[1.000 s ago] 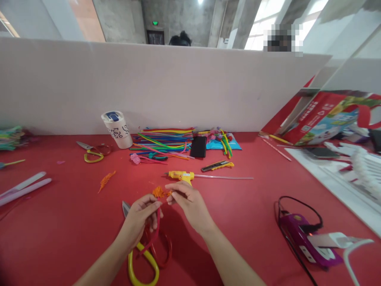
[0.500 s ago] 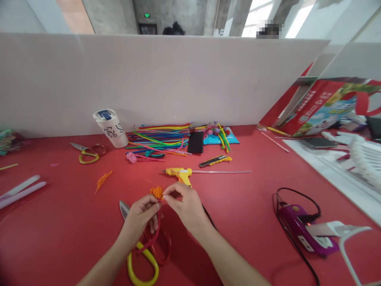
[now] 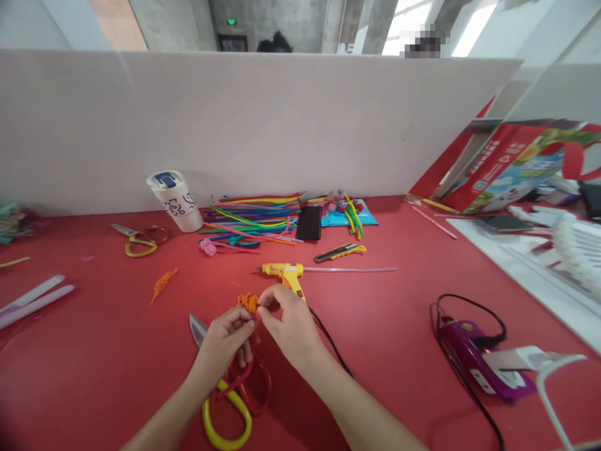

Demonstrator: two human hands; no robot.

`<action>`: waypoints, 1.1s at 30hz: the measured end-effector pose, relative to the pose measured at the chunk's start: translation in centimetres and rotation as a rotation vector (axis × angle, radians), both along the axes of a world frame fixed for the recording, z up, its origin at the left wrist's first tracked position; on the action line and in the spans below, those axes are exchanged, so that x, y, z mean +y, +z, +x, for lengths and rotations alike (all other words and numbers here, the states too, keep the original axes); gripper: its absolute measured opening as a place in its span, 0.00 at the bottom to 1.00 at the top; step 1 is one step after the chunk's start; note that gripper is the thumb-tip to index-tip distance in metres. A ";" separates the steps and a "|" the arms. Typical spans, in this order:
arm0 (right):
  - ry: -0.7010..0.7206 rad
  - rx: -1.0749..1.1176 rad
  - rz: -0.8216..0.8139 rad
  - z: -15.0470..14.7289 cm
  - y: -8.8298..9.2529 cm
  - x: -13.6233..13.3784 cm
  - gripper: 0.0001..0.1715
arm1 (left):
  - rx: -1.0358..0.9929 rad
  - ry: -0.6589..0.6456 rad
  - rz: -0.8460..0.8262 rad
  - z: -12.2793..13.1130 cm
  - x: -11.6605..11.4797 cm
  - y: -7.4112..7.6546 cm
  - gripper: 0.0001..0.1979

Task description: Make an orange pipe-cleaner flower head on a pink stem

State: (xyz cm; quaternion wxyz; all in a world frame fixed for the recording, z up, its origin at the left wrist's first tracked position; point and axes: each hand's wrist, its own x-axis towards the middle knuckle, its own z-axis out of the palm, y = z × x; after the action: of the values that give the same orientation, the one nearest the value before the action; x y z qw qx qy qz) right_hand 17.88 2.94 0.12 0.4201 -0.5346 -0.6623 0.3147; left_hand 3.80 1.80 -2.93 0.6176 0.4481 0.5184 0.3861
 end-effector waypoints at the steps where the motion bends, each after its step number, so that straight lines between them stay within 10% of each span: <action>1: -0.003 -0.011 0.013 0.0 -0.1 0.0 0.04 | -0.001 0.002 -0.002 0.0 0.0 0.1 0.08; 18: 0.073 -0.322 0.504 0.3 -0.8 -0.2 0.07 | -0.188 0.034 -0.092 -0.1 0.0 0.7 0.09; 33: -0.026 -0.382 0.535 -0.2 -1.3 -0.4 0.06 | -0.212 0.050 -0.085 -0.2 0.0 0.8 0.08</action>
State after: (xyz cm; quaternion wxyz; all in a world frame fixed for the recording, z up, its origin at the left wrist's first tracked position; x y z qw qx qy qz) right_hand 17.72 2.55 -1.14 0.4179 -0.4629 -0.7815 0.0184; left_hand 3.61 1.85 -2.16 0.6776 0.3650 0.4773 0.4241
